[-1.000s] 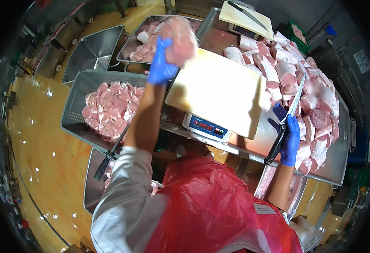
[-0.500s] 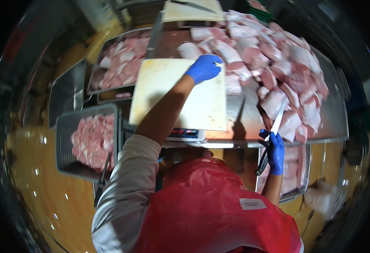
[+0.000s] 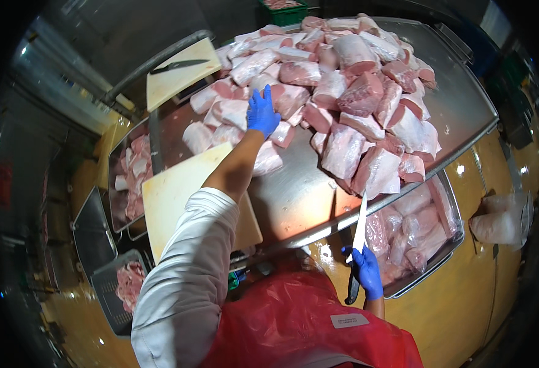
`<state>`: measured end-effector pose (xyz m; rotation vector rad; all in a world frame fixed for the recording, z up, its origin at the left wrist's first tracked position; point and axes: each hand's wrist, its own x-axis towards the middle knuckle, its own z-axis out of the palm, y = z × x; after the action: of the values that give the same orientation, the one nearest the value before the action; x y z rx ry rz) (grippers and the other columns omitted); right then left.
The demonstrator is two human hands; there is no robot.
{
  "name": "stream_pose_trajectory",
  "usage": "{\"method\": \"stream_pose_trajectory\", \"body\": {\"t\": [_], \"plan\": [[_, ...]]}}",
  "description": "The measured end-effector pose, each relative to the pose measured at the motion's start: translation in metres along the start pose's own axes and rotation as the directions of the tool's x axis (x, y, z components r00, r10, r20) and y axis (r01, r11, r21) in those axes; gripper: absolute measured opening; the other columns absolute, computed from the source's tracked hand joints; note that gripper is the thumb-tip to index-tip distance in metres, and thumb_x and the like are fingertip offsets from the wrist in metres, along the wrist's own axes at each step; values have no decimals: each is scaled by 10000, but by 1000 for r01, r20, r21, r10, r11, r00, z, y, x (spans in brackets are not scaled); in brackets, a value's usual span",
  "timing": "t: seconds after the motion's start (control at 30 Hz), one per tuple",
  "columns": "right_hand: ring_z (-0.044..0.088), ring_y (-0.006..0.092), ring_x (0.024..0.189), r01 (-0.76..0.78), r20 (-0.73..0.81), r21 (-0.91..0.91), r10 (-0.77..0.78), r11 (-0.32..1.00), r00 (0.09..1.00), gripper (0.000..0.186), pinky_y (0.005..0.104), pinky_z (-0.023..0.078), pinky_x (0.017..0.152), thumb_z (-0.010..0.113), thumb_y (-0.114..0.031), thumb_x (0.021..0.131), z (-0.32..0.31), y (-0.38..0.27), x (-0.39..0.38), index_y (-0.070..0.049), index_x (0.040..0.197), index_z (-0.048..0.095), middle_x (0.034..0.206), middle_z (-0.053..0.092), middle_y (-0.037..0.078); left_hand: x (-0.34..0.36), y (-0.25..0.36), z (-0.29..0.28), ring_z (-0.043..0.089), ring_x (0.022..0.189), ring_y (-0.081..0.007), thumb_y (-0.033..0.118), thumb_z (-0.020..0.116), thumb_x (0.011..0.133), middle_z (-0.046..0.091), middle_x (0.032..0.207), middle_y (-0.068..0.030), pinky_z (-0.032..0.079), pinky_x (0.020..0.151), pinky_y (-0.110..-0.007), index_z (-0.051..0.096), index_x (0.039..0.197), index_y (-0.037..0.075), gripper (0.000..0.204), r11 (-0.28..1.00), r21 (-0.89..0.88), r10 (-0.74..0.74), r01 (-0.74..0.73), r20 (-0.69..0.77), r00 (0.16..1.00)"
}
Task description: The person repeatedly picks up large pieces of raw meat from a tray, places them on a cutting board over a digital scale, and uses a knife to trim and cut the meat into smaller portions. The cut pieces are placed into a grey basket to the left.
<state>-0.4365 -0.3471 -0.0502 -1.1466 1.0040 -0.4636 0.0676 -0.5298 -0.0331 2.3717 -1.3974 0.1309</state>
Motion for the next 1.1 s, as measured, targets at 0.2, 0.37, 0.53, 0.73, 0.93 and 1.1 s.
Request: {"method": "stream_pose_trajectory", "body": {"t": [0.2,0.37,0.53,0.73,0.93,1.1], "plan": [[568,97,818,-57,-99,13,58,998,993,354,251,452,733,587,-344,1039,-32,-1,2,-16,1146,669,1000,686,25,61,-8,38,394,1330,-588,110,510,965,310,1548,-318,443,993,-688,409,1524,335,610,932,357,40,-69,88,995],[552,98,785,-16,-127,-32,12,999,992,360,261,466,731,584,-363,1043,-52,-4,6,-23,1119,672,965,672,8,109,-39,6,633,1086,-457,279,769,778,603,1235,-237,544,896,-494,527,1380,192,655,985,-56,-169,166,-71,983],[575,103,783,8,-48,-129,-14,992,999,361,270,485,733,586,-355,1042,-55,-17,24,-12,1126,664,961,668,21,60,-117,-56,661,1098,-344,185,807,720,635,1233,-196,557,907,-448,507,1373,67,728,784,-605,-233,137,-82,969],[608,119,832,20,63,-173,-10,985,998,297,275,491,735,554,-282,1059,-44,-28,70,-10,1104,664,943,690,38,-149,-103,-190,645,1155,-268,-46,670,795,632,1241,-136,572,962,-377,462,1440,60,687,-48,-991,-433,121,130,892],[646,181,595,-11,339,-22,18,1000,941,228,298,528,499,538,-275,1070,25,-74,112,-48,1066,513,852,661,130,-321,-164,-225,634,1159,-319,61,697,810,622,1269,-199,540,1008,-415,477,1466,77,693,409,-828,-544,384,117,831],[553,108,514,199,481,-316,-24,927,876,202,242,433,453,513,-274,1081,109,-102,120,-72,1085,510,729,599,47,-392,-138,-269,615,1086,-370,204,767,797,617,1240,-219,494,995,-439,600,1357,67,600,783,-370,-608,499,-290,739]]}}
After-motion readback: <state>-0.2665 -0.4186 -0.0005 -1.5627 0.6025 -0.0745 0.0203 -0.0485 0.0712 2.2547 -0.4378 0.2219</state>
